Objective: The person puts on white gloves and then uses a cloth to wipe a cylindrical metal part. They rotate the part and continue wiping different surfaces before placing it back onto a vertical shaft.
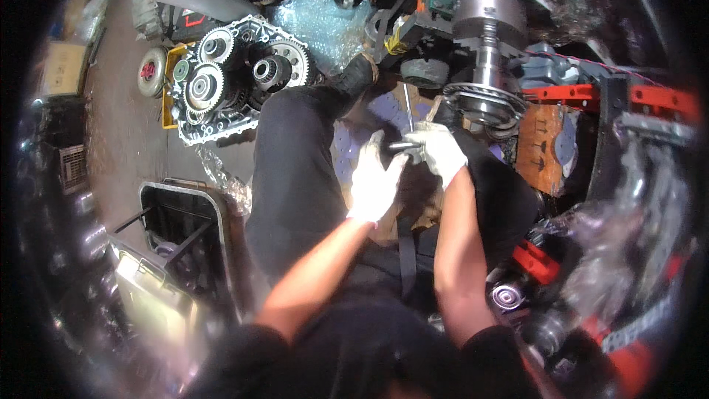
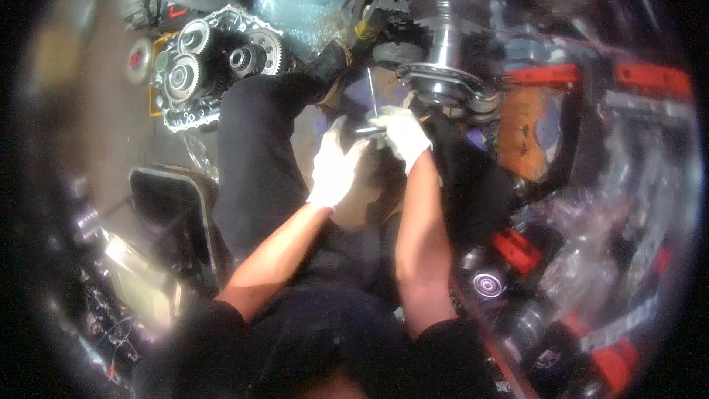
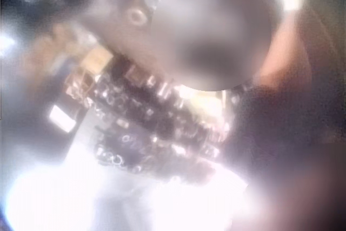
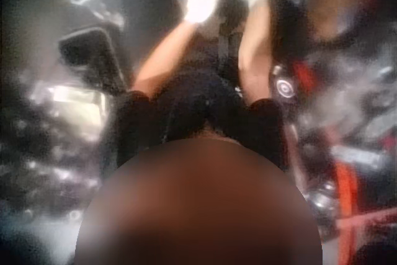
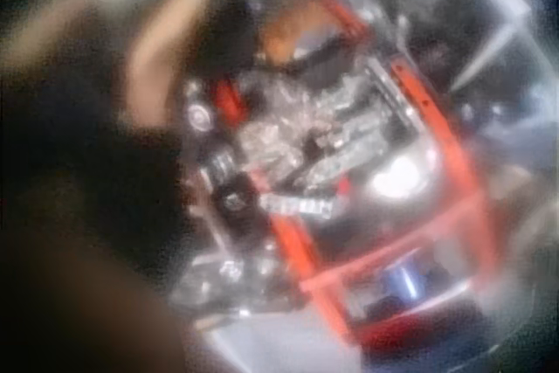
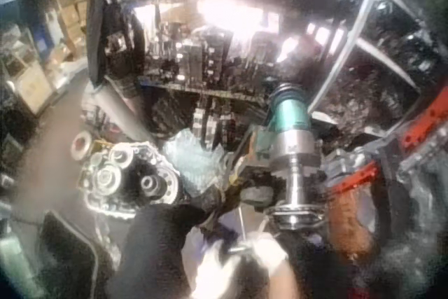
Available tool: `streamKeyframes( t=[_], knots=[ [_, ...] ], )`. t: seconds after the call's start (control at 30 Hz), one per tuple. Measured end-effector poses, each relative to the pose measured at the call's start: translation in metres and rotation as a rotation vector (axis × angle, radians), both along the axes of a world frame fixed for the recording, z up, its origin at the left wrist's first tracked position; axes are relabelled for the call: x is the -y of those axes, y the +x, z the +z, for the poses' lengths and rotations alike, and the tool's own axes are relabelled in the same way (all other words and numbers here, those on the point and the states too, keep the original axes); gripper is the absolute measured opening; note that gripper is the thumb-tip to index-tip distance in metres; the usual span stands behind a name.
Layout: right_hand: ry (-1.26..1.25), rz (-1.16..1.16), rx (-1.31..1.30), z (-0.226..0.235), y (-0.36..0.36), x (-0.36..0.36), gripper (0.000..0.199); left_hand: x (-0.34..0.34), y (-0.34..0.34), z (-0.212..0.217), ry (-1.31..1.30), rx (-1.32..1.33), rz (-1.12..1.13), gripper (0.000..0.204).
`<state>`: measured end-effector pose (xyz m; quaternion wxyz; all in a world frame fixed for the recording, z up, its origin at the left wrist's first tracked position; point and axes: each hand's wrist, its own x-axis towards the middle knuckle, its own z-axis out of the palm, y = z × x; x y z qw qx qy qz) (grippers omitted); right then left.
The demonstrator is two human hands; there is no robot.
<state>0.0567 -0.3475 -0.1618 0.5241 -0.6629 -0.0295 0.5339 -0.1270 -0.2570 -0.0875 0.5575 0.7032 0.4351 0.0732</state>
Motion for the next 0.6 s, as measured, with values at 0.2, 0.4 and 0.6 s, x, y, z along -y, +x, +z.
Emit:
streamKeyframes(
  t=[0.2,0.4,0.6],
  knots=[
    [0.237,-0.226,0.08,0.108,-0.062,0.039,0.017,-0.013,-0.021,0.024,0.08,0.229,-0.401,0.048],
    [0.244,-0.237,0.222,0.134,-0.101,0.078,0.022,-0.016,-0.051,0.055,0.316,0.34,-0.639,0.042],
    [0.384,-0.285,0.211,0.148,-0.121,0.082,0.028,-0.024,-0.065,0.077,0.36,0.46,-0.691,0.041]
  ],
)
